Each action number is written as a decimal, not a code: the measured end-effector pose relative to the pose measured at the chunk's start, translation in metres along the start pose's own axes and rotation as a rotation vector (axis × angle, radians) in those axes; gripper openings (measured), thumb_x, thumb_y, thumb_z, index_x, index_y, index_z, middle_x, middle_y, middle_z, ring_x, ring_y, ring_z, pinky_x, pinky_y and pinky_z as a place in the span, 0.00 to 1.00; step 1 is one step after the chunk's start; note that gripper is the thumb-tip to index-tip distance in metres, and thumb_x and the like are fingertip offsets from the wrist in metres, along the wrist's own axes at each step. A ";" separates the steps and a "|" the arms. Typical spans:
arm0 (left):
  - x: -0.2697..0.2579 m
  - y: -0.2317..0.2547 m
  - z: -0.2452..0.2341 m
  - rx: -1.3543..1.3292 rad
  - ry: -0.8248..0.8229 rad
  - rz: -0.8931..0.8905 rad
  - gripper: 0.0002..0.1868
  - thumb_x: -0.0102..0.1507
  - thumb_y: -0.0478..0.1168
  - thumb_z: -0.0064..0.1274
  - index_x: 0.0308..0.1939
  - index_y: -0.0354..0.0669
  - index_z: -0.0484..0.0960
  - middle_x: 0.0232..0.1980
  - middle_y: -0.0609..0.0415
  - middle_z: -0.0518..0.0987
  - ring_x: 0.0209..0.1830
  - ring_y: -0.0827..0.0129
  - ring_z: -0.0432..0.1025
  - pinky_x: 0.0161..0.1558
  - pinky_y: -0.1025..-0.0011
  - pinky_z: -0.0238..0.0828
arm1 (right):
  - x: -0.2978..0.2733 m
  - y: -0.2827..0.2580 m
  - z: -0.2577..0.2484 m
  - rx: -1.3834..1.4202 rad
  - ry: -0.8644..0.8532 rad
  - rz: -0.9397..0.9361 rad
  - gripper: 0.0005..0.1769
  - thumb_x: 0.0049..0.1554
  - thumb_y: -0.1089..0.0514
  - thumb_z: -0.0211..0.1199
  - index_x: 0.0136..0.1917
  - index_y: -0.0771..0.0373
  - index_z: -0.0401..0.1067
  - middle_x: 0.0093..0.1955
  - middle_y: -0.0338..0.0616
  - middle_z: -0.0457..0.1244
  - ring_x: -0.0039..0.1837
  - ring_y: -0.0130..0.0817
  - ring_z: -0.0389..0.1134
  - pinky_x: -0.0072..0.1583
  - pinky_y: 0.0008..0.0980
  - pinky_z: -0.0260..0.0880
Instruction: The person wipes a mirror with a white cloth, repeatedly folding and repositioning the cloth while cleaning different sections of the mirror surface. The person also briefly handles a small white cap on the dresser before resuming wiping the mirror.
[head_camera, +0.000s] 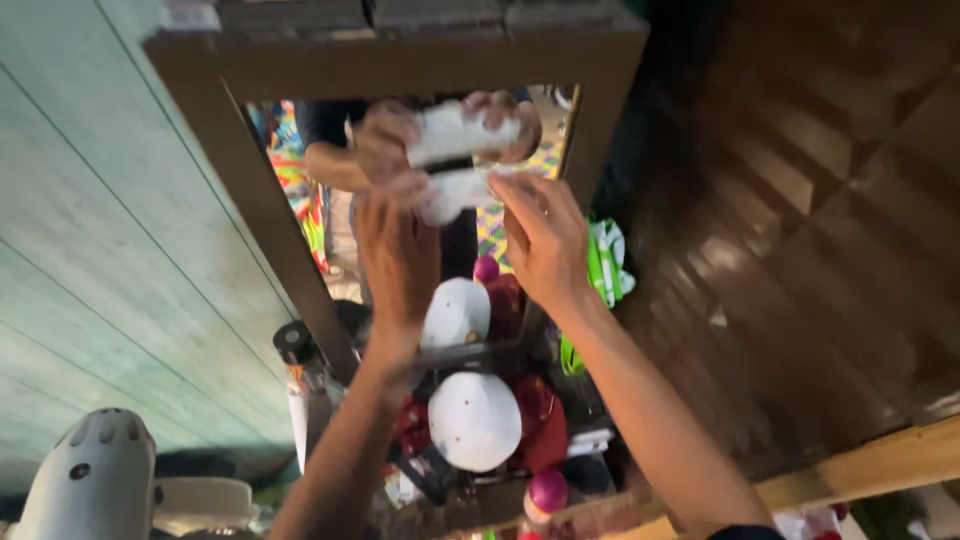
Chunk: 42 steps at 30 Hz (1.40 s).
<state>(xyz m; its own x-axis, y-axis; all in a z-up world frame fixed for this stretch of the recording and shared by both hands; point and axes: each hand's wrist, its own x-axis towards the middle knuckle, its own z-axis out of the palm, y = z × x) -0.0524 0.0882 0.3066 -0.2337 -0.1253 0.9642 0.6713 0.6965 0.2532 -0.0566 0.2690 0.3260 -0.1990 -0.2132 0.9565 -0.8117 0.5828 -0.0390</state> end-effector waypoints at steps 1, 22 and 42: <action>0.019 0.004 -0.005 0.069 0.029 0.079 0.15 0.61 0.26 0.55 0.50 0.42 0.79 0.49 0.49 0.78 0.54 0.51 0.71 0.64 0.55 0.65 | 0.016 -0.002 0.000 -0.019 0.006 -0.040 0.25 0.55 0.75 0.63 0.65 0.61 0.73 0.60 0.51 0.64 0.60 0.52 0.66 0.60 0.45 0.69; -0.072 -0.066 -0.001 0.344 -0.193 -0.003 0.19 0.57 0.31 0.59 0.47 0.58 0.90 0.55 0.60 0.81 0.57 0.58 0.72 0.51 0.58 0.64 | -0.057 0.023 0.065 0.041 -0.193 0.018 0.22 0.50 0.70 0.69 0.59 0.60 0.78 0.45 0.46 0.62 0.47 0.46 0.66 0.48 0.42 0.68; -0.284 -0.126 0.013 0.321 -0.689 0.135 0.14 0.55 0.38 0.55 0.45 0.50 0.85 0.40 0.63 0.74 0.43 0.70 0.70 0.45 0.68 0.64 | -0.290 0.062 0.116 0.098 -0.677 0.303 0.15 0.49 0.65 0.67 0.51 0.54 0.81 0.41 0.41 0.62 0.44 0.43 0.70 0.46 0.42 0.71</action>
<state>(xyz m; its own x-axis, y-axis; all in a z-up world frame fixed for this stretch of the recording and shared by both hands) -0.0795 0.0456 -0.0002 -0.6202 0.3703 0.6916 0.5127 0.8586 0.0000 -0.1133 0.2755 0.0130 -0.6908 -0.5084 0.5141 -0.7061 0.6272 -0.3285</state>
